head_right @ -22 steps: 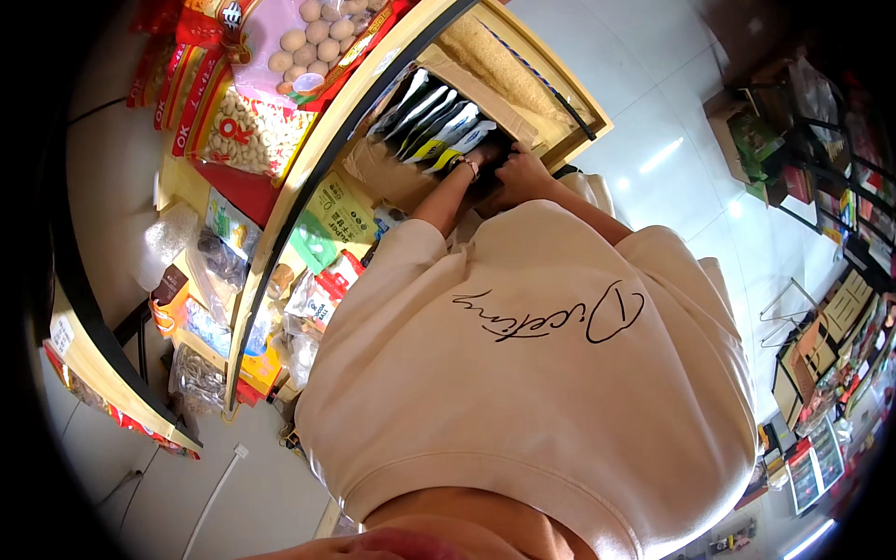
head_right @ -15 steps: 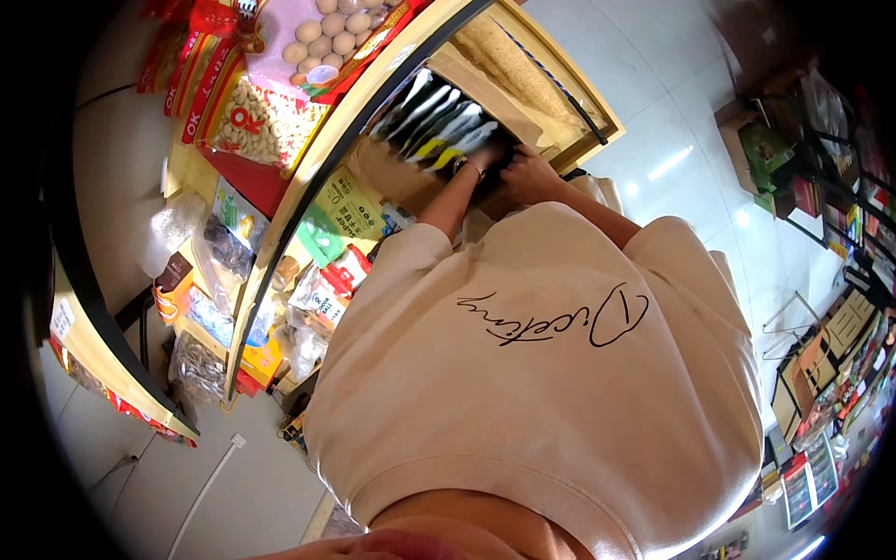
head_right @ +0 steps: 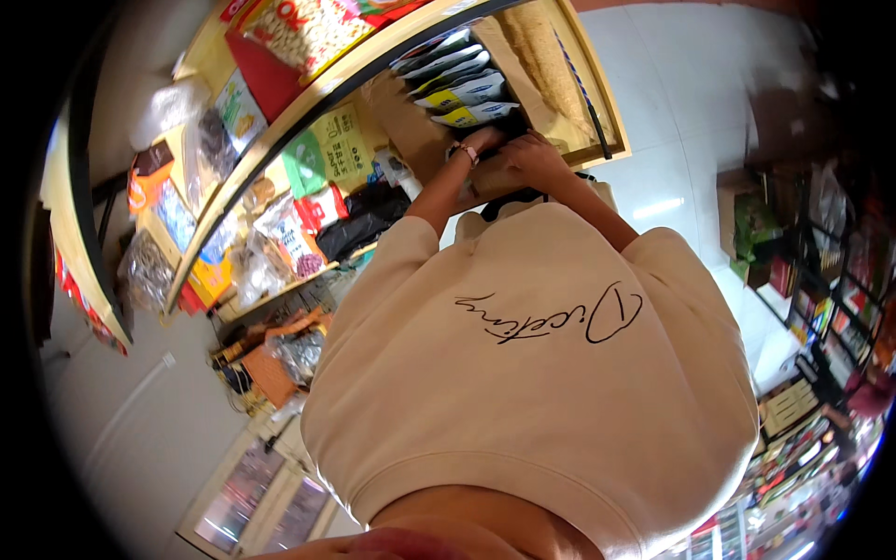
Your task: The person retrieves snack packets and packs them into a cardboard box on a shelf.
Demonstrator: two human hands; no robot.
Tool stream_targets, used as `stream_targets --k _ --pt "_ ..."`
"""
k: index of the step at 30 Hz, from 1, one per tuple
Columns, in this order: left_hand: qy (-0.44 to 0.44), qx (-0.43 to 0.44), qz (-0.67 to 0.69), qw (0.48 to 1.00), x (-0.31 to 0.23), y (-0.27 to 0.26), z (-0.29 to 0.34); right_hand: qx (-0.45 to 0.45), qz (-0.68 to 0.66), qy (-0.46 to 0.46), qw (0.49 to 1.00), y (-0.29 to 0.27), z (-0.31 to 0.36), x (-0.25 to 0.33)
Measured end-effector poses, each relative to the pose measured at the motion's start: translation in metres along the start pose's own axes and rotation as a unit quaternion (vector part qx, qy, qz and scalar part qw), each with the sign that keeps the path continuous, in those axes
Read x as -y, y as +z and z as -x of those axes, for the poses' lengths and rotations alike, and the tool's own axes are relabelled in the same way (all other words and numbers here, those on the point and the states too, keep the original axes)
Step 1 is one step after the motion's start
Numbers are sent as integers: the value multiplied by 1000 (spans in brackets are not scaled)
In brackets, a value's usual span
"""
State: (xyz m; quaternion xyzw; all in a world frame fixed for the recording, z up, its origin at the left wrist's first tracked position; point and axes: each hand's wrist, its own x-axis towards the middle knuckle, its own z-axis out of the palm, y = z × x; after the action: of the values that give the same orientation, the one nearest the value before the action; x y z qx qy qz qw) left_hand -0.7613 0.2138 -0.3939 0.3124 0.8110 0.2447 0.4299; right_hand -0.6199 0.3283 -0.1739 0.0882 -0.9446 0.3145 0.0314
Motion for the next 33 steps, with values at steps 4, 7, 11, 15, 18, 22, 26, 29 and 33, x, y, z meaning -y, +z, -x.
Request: stream_targets --k 4,7,11,15,18,22,26,29,33 --pt "-127 6 -11 992 -66 -50 46 34 -27 -10 999 -3 11 -34" --pt "-55 -151 105 981 -90 -66 105 92 -52 -56 993 -11 3 -36" --pt "-72 -445 280 848 -160 -58 180 104 -53 -144 983 -19 -5 -48" --pt "-148 -680 203 689 -152 23 222 136 -118 -121 976 -29 -9 -56" --pt "-317 -646 235 653 -120 127 237 129 -113 -161 972 -38 -13 -48" --pt "-440 -374 168 799 -69 316 262 118 -129 -227 958 -32 6 -25" --pt "-436 -317 160 827 -87 453 296 227 -196 -367 880 -4 43 3" --pt "-460 -406 446 652 -112 469 290 326 -183 -437 818 29 73 6" --pt "-334 -586 677 295 -171 440 300 428 -64 -499 751 99 106 -28"
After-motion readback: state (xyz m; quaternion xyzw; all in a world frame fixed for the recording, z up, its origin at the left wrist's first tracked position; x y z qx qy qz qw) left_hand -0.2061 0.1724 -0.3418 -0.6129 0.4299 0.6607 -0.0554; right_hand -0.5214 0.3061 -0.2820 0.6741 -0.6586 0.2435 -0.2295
